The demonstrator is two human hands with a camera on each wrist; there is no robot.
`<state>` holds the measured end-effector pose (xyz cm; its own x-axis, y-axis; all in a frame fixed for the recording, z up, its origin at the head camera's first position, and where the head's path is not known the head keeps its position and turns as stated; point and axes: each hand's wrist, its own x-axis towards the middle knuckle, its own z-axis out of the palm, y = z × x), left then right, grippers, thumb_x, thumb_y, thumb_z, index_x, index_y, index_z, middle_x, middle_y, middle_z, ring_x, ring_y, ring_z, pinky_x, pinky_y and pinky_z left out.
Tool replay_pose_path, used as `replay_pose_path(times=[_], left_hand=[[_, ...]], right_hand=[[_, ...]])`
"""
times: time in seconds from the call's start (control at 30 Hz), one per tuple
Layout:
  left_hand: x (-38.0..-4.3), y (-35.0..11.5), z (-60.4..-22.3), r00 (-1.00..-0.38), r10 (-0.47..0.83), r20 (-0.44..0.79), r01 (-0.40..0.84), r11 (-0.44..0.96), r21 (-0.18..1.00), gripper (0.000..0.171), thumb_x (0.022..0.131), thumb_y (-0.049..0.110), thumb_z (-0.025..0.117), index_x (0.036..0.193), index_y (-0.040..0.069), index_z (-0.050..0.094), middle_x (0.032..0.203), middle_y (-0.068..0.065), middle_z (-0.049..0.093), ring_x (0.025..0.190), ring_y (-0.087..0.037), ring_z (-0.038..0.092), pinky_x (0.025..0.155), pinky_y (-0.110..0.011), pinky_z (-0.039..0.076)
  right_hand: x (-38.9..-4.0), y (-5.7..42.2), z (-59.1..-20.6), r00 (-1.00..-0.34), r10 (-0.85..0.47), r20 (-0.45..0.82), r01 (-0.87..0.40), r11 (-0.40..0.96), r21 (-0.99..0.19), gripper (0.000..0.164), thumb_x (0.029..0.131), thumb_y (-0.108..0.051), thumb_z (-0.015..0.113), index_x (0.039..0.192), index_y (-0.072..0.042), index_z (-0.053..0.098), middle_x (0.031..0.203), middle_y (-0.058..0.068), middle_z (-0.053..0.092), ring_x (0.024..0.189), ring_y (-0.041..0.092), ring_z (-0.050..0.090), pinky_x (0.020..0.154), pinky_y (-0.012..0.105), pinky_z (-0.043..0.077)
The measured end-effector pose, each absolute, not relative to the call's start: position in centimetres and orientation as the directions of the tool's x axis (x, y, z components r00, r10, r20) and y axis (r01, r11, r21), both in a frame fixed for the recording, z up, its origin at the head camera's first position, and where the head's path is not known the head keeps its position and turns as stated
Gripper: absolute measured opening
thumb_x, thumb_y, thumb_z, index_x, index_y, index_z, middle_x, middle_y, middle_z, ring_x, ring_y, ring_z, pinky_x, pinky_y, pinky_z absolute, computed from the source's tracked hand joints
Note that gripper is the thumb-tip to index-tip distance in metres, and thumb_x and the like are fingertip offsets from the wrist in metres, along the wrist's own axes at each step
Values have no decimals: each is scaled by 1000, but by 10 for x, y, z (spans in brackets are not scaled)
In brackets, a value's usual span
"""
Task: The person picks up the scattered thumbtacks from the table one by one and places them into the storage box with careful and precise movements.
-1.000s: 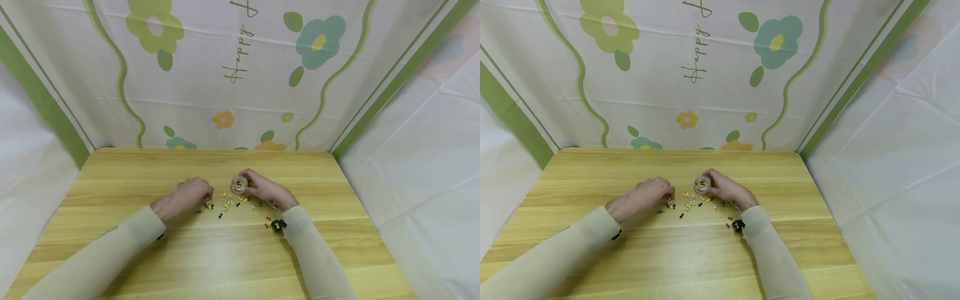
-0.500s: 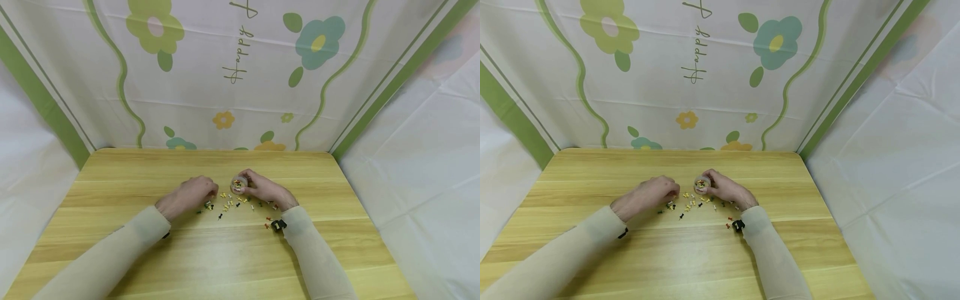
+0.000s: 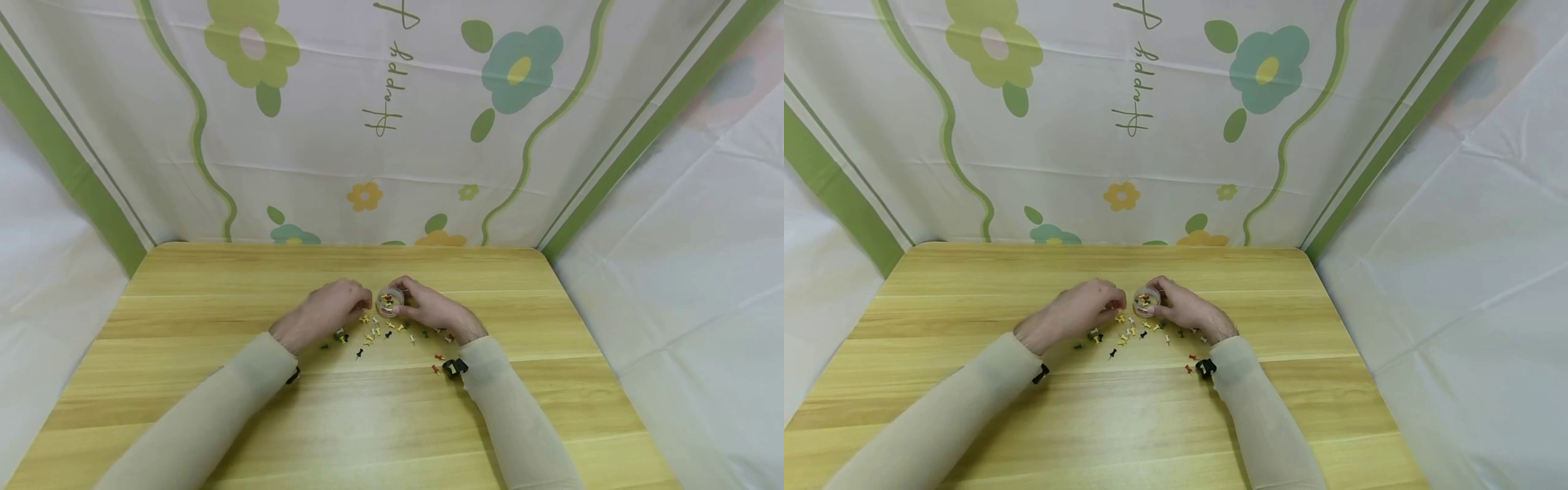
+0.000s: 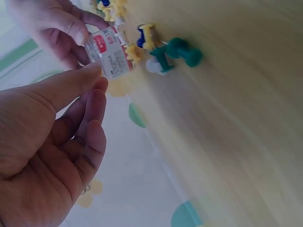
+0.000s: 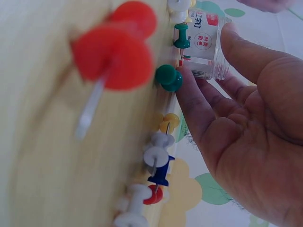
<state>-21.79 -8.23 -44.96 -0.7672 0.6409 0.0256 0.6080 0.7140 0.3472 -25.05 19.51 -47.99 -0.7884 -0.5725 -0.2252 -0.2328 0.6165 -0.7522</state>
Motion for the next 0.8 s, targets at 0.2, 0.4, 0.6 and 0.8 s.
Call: replay_pose_path(times=[0.2,0.4,0.6,0.8], left_hand=[[-220,-75,-446,-793,608,34,570,721,394,14,111,3,78,122,6,85,117,-8,87,104,-20,81,93,-38,71],[-222,-66,-443,-812,582,41,547,736,398,15,112,4,78,125,6,86,120,-9,88,107,-22,81,96,-39,71],[-225,-56,-446,-824,565,39,533,750,391,15,113,9,80,126,8,85,122,-8,87,110,-23,82,99,-41,71],[-226,-48,-449,-838,543,46,511,753,414,16,112,11,81,128,9,86,125,-8,87,111,-24,82,96,-41,71]], right_hand=[[-251,195,-479,-784,-579,-222,-243,615,-750,50,121,-18,68,166,-8,50,164,18,65,163,39,58,138,59,47],[-252,195,-480,-782,-580,-228,-237,616,-751,51,121,-19,69,167,-9,50,164,18,65,162,38,59,137,59,49],[-250,196,-478,-784,-577,-227,-240,620,-747,51,121,-25,69,167,-11,51,162,17,66,155,36,63,134,61,50],[-250,196,-479,-787,-578,-216,-264,632,-728,51,121,-27,69,167,-14,51,160,16,68,148,32,67,130,60,53]])
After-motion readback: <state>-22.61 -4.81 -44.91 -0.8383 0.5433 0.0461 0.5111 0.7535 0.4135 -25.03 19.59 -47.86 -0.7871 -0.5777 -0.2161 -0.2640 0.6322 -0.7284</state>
